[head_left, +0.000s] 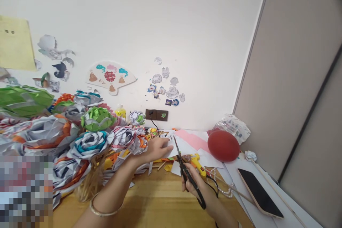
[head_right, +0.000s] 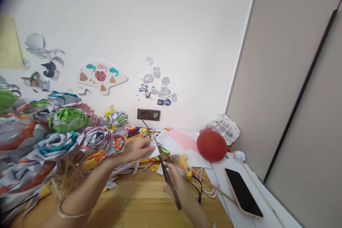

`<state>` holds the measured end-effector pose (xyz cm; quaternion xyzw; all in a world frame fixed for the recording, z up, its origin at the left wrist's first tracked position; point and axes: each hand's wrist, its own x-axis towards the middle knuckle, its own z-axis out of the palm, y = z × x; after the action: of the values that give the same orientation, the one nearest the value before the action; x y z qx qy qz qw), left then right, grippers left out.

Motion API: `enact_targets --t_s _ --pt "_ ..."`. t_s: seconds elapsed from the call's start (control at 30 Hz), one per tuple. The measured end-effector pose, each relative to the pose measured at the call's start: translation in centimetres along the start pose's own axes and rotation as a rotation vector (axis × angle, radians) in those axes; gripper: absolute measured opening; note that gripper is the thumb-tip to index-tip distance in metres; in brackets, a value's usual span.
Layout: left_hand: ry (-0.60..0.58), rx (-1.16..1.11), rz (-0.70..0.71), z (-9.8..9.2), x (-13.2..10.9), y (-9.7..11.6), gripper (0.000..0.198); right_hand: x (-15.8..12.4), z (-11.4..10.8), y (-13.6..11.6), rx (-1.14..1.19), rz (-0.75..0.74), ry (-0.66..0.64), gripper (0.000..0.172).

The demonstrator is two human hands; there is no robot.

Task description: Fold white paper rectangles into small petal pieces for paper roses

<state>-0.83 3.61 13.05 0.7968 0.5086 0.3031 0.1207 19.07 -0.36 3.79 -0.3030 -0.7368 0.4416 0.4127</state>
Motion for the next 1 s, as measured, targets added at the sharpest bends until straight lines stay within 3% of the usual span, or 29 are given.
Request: enact_targets --t_s 0.5,0.73,1.0 --pt "-0.073 0.106 0.005 -0.8 -0.2 0.6 0.030 0.5 0.8 2.5 0.115 0.012 0.069 0.045" --pt "-0.070 0.137 0.004 -0.3 0.2 -0.4 0.031 0.5 1.1 2.0 0.211 0.098 0.115 0.044" --pt "-0.071 0.151 0.018 0.3 0.6 -1.7 0.033 0.9 1.1 2.7 0.225 0.064 0.120 0.046"
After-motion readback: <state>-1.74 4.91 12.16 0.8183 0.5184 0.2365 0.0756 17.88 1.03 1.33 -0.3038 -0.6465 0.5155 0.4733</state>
